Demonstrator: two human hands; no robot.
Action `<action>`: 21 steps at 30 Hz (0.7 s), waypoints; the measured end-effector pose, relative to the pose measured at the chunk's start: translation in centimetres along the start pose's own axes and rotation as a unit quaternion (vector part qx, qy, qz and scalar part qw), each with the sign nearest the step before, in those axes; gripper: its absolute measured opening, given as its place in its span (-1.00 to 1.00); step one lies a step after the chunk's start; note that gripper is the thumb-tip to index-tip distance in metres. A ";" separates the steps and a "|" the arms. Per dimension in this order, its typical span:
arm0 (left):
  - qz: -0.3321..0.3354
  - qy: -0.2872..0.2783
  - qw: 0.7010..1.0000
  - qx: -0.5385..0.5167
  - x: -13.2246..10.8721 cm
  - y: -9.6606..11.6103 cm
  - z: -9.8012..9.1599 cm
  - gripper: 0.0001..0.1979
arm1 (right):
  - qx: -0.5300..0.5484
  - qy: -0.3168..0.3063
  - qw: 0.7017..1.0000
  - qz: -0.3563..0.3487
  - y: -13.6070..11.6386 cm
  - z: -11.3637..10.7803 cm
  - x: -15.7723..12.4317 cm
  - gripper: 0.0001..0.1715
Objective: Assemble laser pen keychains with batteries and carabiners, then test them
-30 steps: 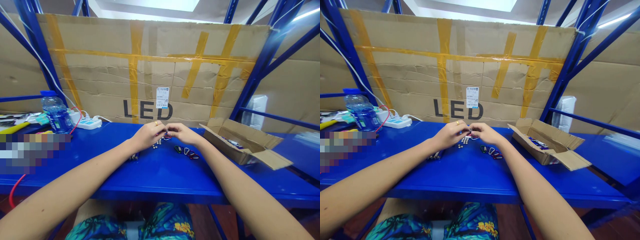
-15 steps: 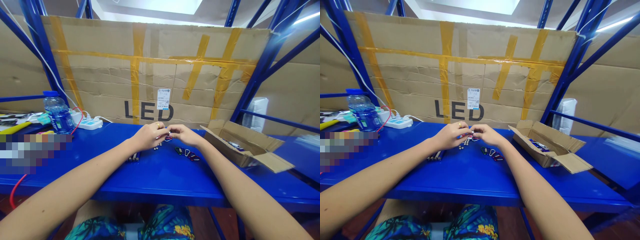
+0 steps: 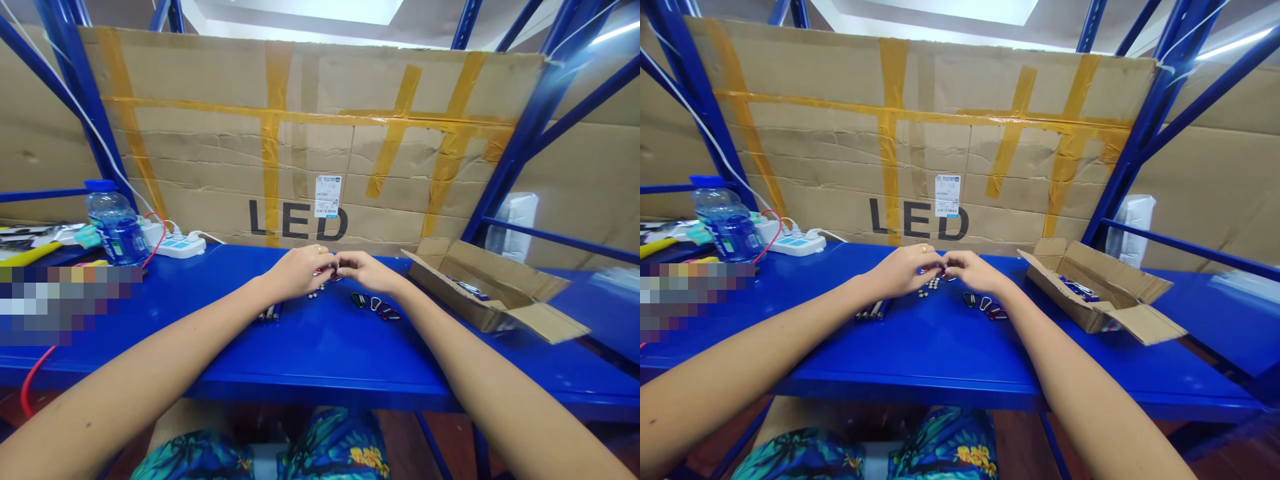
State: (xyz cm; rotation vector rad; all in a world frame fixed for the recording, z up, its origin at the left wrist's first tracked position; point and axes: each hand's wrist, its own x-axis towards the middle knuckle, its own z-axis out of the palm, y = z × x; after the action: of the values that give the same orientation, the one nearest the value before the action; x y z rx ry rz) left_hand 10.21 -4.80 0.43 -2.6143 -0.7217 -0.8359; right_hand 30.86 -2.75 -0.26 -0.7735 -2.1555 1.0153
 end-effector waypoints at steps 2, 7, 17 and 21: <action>-0.006 0.003 1.000 -0.013 0.0 0.0 0.0 -0.81 | 0.004 0.000 1.000 0.001 0.0 0.2 0.0 -0.99; -0.010 0.007 0.999 -0.035 0.1 -0.3 0.0 -0.84 | 0.019 0.001 1.000 0.002 -0.1 0.5 0.0 -0.96; -0.083 0.034 0.985 -0.150 0.2 -0.6 0.5 -0.90 | 0.040 -0.018 0.999 -0.004 -0.2 0.9 0.1 -0.86; -0.068 0.038 0.984 -0.158 0.2 -0.4 0.3 -0.92 | 0.012 -0.007 1.000 -0.004 -0.2 0.8 0.2 -0.89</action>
State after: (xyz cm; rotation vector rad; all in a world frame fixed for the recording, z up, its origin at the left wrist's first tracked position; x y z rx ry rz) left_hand 10.26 -4.25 0.39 -2.8124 -0.8123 -1.1693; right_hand 30.10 -3.07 -0.42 -0.7481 -2.1526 1.0418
